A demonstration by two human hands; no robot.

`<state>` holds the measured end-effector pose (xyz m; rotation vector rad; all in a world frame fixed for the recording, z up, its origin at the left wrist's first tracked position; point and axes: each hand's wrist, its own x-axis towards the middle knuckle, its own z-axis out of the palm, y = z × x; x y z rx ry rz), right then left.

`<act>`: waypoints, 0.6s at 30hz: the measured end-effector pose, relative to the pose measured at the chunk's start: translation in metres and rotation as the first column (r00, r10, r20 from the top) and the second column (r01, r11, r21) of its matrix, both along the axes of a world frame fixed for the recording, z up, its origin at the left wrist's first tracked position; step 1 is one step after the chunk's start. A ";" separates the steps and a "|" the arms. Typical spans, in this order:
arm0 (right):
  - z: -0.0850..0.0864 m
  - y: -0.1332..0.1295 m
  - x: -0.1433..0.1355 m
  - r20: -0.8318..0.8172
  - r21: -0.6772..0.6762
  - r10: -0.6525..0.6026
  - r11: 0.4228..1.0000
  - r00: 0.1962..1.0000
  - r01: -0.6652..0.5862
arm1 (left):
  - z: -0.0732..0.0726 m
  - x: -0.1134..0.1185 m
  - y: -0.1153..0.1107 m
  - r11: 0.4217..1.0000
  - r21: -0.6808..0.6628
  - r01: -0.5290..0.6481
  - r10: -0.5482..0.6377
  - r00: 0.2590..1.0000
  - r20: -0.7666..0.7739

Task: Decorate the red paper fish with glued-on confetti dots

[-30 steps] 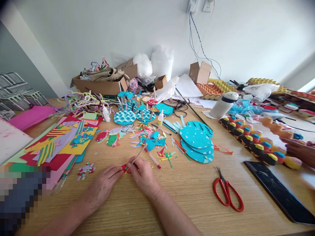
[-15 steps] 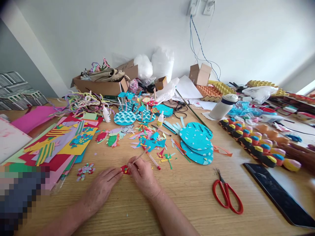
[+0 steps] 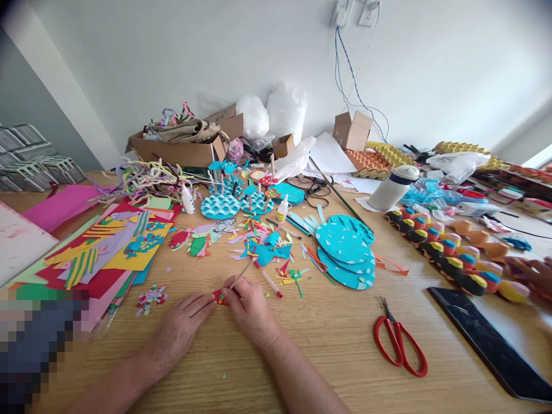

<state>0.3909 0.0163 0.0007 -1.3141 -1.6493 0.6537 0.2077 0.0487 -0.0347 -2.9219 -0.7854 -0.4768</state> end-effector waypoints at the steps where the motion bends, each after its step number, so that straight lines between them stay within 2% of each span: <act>1: 0.000 0.000 0.000 -0.002 -0.002 0.001 1.000 1.000 -0.001 | 0.000 0.000 0.000 1.000 0.004 0.002 -0.002 1.000 0.001; 9: 0.005 -0.001 0.001 -0.031 0.017 -0.060 0.998 0.998 0.060 | -0.004 -0.002 0.001 0.999 -0.041 -0.015 0.014 1.000 -0.023; 18: 0.000 0.000 -0.001 -0.026 0.014 0.004 1.000 1.000 -0.003 | -0.004 -0.002 0.001 1.000 0.001 0.000 0.000 1.000 -0.030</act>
